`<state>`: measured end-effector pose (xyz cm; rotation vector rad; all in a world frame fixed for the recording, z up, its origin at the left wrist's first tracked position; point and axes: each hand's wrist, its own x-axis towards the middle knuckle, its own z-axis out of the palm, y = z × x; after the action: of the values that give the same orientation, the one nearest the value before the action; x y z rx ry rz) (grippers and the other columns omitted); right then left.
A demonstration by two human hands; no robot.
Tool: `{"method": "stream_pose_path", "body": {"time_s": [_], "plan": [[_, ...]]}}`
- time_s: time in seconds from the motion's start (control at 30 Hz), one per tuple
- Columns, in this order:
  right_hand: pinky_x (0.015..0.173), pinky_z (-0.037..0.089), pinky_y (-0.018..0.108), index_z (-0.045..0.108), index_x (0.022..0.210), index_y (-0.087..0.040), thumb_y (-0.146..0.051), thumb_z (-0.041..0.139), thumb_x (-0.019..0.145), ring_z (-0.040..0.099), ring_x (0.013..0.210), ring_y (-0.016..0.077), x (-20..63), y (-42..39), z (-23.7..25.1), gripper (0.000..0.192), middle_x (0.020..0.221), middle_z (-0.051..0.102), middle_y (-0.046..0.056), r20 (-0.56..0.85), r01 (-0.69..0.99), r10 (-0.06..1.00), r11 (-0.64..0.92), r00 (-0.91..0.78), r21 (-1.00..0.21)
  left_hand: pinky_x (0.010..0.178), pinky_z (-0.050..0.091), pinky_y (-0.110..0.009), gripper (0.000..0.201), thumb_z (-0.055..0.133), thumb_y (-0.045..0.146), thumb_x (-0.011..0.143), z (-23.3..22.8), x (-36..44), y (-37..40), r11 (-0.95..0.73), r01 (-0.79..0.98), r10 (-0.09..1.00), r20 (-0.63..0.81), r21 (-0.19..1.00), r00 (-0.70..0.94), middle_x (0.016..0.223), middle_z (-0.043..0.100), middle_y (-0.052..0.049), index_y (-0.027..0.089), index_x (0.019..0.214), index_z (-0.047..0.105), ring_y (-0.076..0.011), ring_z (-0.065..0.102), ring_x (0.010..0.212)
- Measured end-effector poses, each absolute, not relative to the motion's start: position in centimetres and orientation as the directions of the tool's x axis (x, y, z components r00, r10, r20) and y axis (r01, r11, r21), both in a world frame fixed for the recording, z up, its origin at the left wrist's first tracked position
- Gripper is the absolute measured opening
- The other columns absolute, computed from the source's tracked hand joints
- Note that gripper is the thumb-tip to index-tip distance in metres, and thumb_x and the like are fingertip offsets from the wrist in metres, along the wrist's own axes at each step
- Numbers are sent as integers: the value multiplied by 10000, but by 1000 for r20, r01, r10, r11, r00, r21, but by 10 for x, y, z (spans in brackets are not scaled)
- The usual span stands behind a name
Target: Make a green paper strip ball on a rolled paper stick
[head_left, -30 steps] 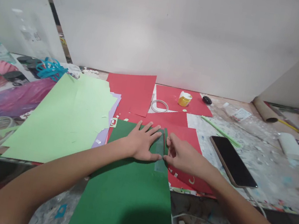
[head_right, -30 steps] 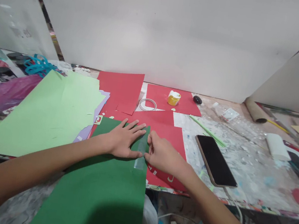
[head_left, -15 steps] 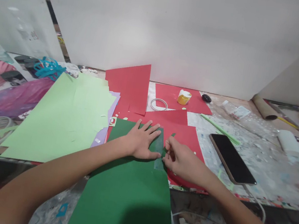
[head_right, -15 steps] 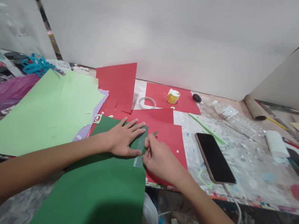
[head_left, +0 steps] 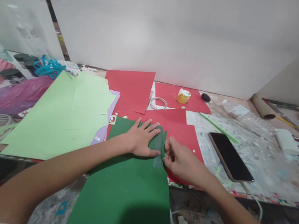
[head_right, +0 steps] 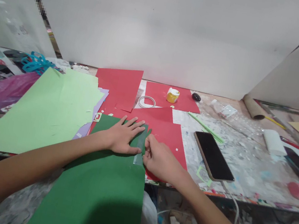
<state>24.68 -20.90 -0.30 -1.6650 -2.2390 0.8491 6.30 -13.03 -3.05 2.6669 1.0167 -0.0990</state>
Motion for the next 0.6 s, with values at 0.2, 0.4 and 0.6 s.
{"method": "stream_pose_path", "body": {"time_s": [0.2, 0.4, 0.6], "plan": [[552, 342, 257, 345, 857, -241, -143, 531, 773, 516, 605, 151, 249, -212, 1, 226, 683, 533, -41, -175, 789, 921, 186, -348, -585, 1146, 7, -631, 944, 333, 783, 797, -29, 63, -130, -709, 664, 640, -180, 238, 747, 1611, 101, -76, 174, 1513, 250, -353, 21, 1476], [554, 341, 260, 331, 874, -243, -131, 519, 780, 517, 602, 151, 254, -213, -5, 238, 676, 524, -47, -208, 806, 912, 186, -355, -561, 1144, 9, -632, 967, 323, 809, 781, -33, 63, -128, -707, 659, 636, -179, 256, 751, 1614, 86, -74, 195, 1521, 221, -352, 0, 1477], [538, 317, 256, 355, 856, -242, -112, 496, 784, 491, 584, 139, 250, -217, -5, 205, 655, 505, -57, -174, 784, 918, 192, -356, -591, 1147, 16, -624, 953, 316, 804, 791, -34, 62, -128, -707, 658, 633, -182, 260, 752, 1616, 76, -74, 204, 1523, 209, -354, 0, 1476]]}}
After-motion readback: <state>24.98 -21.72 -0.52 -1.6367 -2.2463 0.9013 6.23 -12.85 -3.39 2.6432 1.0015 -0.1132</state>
